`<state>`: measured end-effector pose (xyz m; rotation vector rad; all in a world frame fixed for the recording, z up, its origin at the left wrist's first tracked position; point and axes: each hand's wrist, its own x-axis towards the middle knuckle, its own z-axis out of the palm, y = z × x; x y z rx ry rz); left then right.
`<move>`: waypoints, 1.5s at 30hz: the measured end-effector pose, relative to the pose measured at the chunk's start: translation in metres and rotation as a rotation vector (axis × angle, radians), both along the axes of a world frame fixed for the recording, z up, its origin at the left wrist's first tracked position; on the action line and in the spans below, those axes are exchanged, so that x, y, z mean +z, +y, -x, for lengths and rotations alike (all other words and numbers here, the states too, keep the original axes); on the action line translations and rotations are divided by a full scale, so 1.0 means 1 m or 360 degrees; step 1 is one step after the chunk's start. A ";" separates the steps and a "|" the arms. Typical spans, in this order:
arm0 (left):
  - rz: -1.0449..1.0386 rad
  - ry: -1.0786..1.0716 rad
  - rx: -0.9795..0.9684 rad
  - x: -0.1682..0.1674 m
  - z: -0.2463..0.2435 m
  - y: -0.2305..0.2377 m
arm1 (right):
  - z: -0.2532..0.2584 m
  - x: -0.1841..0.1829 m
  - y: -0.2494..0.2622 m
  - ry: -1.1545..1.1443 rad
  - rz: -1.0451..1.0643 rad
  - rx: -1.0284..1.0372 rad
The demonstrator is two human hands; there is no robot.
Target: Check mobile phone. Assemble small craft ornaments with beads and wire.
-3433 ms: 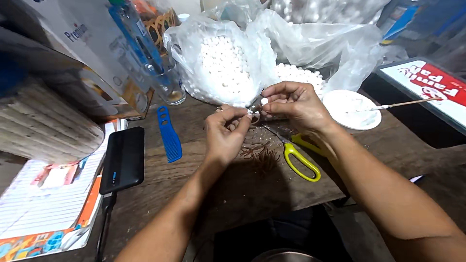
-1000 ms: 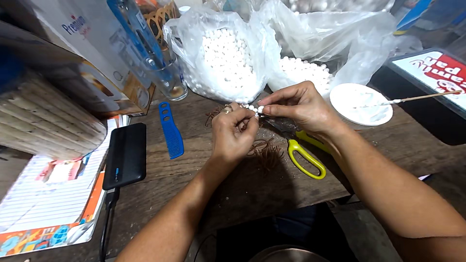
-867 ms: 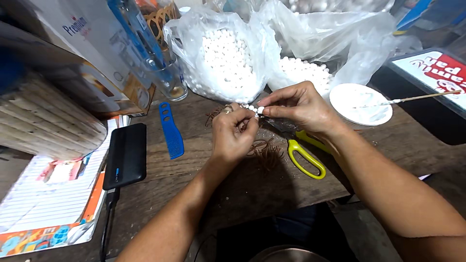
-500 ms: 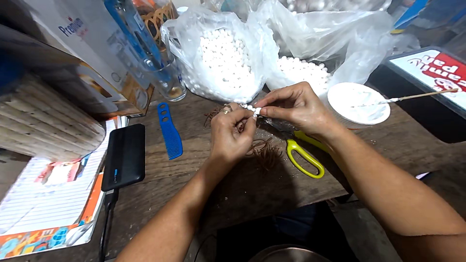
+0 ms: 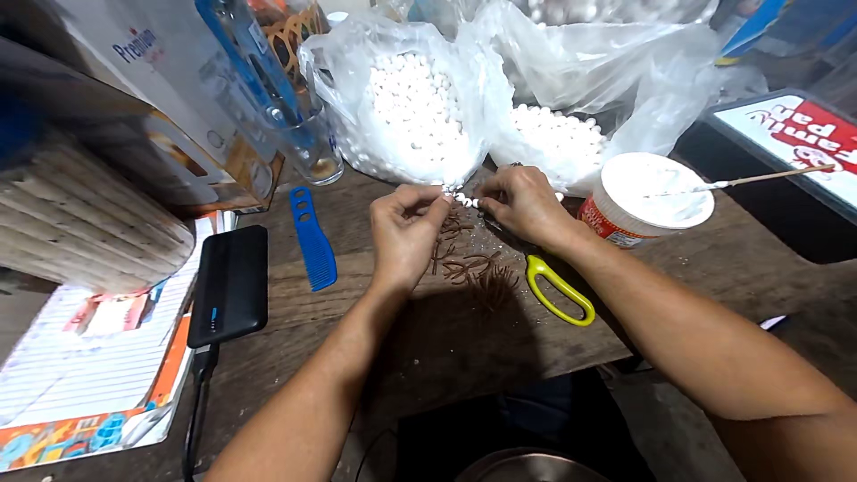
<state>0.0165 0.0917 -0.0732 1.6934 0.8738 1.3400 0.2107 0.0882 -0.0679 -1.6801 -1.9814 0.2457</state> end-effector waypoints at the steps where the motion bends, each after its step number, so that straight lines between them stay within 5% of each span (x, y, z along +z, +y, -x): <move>1: 0.0009 -0.0019 -0.0007 -0.001 -0.001 0.000 | -0.001 -0.002 0.001 0.0008 -0.0026 0.0015; 7: -0.0055 0.0015 0.0004 -0.001 -0.001 -0.002 | -0.002 0.002 0.001 0.0186 0.0004 0.0037; 13: -0.0233 -0.0008 0.0072 0.002 -0.003 -0.004 | -0.003 0.015 -0.014 0.1502 0.0068 0.0322; 18: -0.0332 -0.0033 0.0068 0.002 -0.003 -0.004 | -0.002 0.015 -0.015 0.1896 0.0173 0.0440; 45: -0.0352 -0.0040 0.0077 0.000 -0.005 -0.005 | -0.003 0.015 -0.017 0.1967 0.0262 0.0445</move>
